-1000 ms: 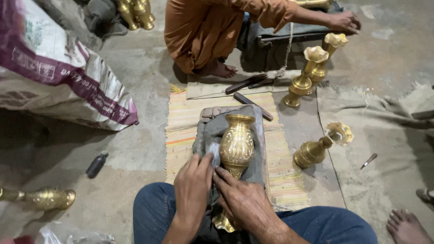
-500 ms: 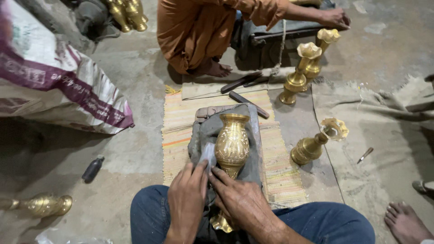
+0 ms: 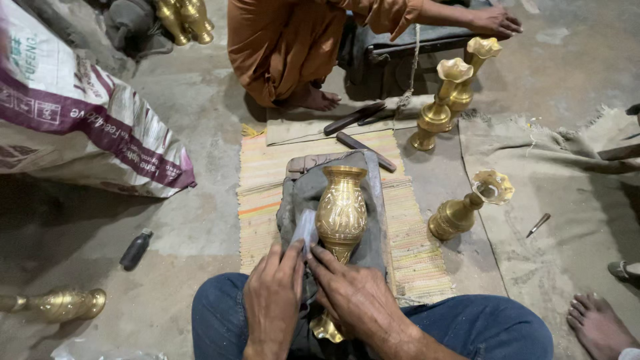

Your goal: The person sits on the floor and polishes an engraved brass vase, rubbing its surface with a small white abrasive pad held in the right hand while the left hand steadies and rotates the vase. The vase rests on a cloth-covered cushion, and the person occasionally pauses to rub the surface with a finger before resuming polishing.

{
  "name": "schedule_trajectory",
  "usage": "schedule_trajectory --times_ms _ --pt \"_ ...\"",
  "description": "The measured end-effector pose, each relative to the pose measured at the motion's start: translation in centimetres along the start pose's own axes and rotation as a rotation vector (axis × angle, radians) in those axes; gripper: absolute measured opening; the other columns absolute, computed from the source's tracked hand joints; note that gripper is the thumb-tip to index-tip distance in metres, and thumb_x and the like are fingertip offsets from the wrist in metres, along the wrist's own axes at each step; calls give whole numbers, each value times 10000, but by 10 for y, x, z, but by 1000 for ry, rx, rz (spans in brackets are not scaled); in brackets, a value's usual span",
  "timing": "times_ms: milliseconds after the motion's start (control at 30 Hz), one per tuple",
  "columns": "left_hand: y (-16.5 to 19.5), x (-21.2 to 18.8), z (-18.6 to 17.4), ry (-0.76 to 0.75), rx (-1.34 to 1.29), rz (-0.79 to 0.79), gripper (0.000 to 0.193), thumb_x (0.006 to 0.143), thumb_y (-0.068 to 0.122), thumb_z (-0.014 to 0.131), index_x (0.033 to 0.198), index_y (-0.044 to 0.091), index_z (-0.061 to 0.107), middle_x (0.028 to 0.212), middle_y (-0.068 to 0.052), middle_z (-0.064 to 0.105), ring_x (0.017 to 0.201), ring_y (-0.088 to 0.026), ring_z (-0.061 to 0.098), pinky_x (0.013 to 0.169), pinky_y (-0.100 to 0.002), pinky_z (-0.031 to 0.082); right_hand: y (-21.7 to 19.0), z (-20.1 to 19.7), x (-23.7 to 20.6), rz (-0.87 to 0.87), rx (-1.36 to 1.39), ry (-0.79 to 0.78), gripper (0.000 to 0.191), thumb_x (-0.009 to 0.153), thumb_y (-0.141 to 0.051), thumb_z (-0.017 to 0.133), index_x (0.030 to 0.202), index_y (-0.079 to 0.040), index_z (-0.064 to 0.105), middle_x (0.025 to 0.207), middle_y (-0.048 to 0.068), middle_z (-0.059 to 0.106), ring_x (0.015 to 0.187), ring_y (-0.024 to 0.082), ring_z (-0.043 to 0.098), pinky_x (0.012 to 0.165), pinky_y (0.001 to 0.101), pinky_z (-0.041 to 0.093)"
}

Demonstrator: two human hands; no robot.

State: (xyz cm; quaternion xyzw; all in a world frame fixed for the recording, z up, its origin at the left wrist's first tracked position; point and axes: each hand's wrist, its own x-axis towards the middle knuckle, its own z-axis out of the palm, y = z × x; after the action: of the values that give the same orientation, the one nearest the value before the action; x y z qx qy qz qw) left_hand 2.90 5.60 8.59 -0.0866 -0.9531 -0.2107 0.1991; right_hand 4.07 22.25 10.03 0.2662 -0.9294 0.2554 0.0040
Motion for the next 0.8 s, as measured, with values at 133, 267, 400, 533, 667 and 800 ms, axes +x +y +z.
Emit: schedule_trajectory --times_ms 133,267,400,533,667,800 --pt "-1 14 7 41 33 14 294 881 167 707 1165 94 731 1051 -133 696 906 -309 700 760 -416 566 -3 0 3 0 5 -2 632 817 -197 751 1389 -15 557 1445 126 564 820 311 740 632 424 595" --pt "0 35 9 -3 22 -8 261 932 160 693 1182 92 724 993 -123 679 892 -297 698 775 -412 569 -5 -3 3 30 0 -26 619 807 -193 745 1378 -36 562 1449 91 572 813 315 735 632 439 588" --pt "2 9 -2 30 1 23 287 881 152 703 1158 80 727 990 -131 678 849 -311 691 724 -424 560 -1 -2 1 -22 -10 30 605 813 -206 755 1367 -48 570 1445 119 574 834 313 739 629 439 591" --pt "0 3 0 43 -5 26 295 866 160 711 1150 81 731 975 -134 680 848 -322 689 720 -437 555 -1 3 1 -3 2 17 634 814 -195 747 1393 -31 550 1444 127 568 821 322 733 635 440 591" --pt "-1 33 11 19 8 15 286 915 148 699 1191 78 723 998 -133 686 875 -317 695 751 -431 562 -3 0 1 21 11 -18 629 814 -194 741 1393 -37 553 1442 114 571 822 326 731 651 442 591" --pt "1 25 5 28 -3 17 291 892 145 704 1173 76 727 1035 -141 696 884 -315 701 753 -425 567 -2 -2 1 3 10 10 586 820 -196 737 1361 -38 579 1454 110 575 865 316 742 666 434 599"
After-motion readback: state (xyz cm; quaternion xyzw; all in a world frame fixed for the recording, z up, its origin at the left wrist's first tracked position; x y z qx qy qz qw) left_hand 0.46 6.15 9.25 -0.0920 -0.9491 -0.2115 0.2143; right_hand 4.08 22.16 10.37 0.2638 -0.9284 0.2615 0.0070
